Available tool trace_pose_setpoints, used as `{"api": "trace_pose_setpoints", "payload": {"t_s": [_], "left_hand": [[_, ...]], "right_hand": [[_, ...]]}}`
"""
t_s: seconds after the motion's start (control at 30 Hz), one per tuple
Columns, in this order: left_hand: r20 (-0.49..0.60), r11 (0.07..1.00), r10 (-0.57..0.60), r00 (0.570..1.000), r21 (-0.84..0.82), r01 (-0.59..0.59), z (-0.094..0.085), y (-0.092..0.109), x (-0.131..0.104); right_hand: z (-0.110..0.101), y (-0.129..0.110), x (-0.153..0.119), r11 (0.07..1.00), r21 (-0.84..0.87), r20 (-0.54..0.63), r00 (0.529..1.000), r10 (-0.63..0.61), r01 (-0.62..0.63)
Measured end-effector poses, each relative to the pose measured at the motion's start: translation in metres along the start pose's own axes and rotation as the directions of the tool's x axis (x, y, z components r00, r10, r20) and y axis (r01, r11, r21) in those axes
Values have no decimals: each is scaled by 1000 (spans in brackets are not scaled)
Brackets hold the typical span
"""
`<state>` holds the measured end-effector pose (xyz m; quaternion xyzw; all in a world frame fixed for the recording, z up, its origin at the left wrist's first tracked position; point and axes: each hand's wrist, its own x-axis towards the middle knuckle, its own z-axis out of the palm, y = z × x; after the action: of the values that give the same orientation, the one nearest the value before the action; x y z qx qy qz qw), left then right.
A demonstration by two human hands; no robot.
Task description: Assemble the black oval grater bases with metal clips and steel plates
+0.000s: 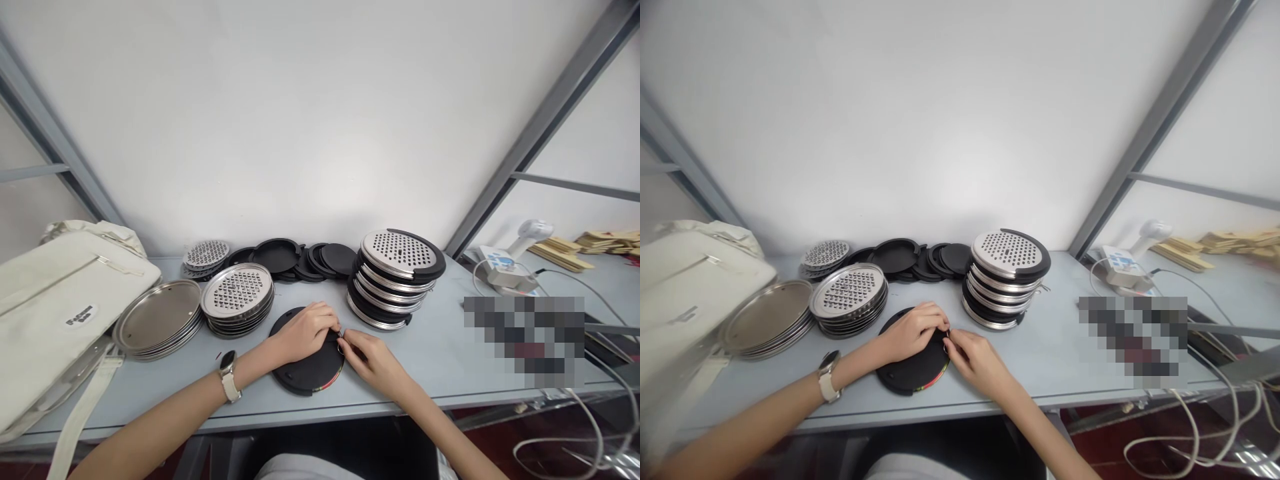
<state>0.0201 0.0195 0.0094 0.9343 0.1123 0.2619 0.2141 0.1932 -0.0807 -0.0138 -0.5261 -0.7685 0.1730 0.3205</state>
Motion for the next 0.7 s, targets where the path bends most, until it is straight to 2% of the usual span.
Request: {"api": "trace_pose_setpoints", "payload": {"t_s": [0.47,0.7], "left_hand": [[-13,999,-36,999,3,36,0,0,0],[-17,1000,-28,999,-12,28,1,-1,0]], "right_hand": [[-1,-2,2,999,9,4,999,40,-40],[1,-1,0,996,-22,-39,996,82,-83]]}}
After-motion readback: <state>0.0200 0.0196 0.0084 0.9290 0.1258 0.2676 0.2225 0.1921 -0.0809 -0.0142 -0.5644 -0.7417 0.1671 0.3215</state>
